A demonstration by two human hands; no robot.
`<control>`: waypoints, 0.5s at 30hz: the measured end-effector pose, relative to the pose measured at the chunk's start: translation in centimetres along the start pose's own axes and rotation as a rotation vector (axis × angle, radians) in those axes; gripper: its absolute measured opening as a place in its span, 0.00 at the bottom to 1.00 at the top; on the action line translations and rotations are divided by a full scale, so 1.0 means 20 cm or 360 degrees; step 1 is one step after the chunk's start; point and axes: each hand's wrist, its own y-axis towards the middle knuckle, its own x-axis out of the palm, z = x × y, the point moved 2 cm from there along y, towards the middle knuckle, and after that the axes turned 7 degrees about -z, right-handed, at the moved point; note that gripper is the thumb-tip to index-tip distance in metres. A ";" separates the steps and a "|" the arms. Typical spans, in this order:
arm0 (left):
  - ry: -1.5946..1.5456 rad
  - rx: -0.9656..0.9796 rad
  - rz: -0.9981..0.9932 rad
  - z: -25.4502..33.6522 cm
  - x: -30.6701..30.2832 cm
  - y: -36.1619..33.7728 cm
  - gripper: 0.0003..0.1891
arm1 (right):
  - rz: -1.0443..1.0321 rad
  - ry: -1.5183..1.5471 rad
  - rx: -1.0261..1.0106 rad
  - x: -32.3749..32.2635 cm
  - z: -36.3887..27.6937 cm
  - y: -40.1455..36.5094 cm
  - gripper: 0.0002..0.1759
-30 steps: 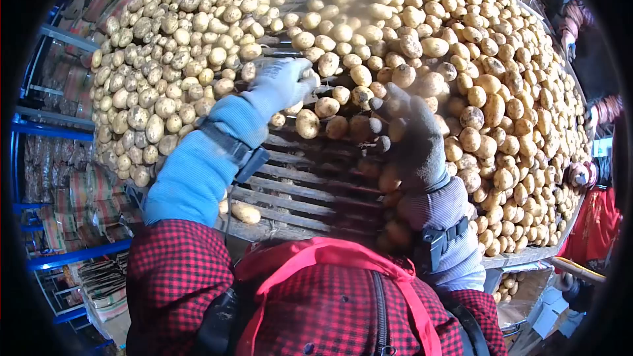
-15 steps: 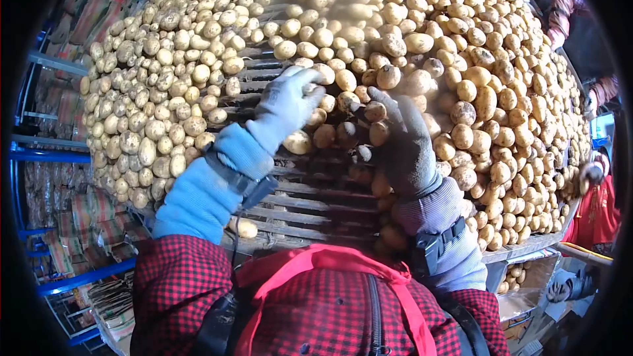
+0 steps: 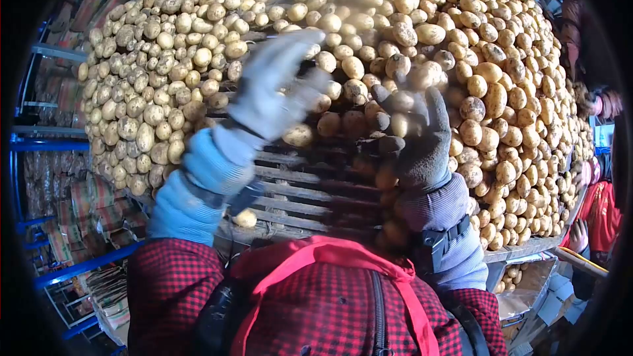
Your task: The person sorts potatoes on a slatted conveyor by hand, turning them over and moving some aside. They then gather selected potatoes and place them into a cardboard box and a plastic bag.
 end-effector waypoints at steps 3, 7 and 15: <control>-0.0079 -0.0804 -0.0226 -0.11 -0.16 -0.23 0.23 | -0.0118 0.0391 0.0220 0.03 -0.02 0.04 0.32; 0.0345 -0.0716 -0.1089 -0.16 -0.02 -0.57 0.28 | 0.0257 -0.0017 0.0456 0.03 0.02 0.04 0.30; -0.0189 -0.0655 -0.0323 -0.14 -0.01 -0.42 0.09 | 0.0061 -0.0042 0.0973 0.04 0.04 0.03 0.33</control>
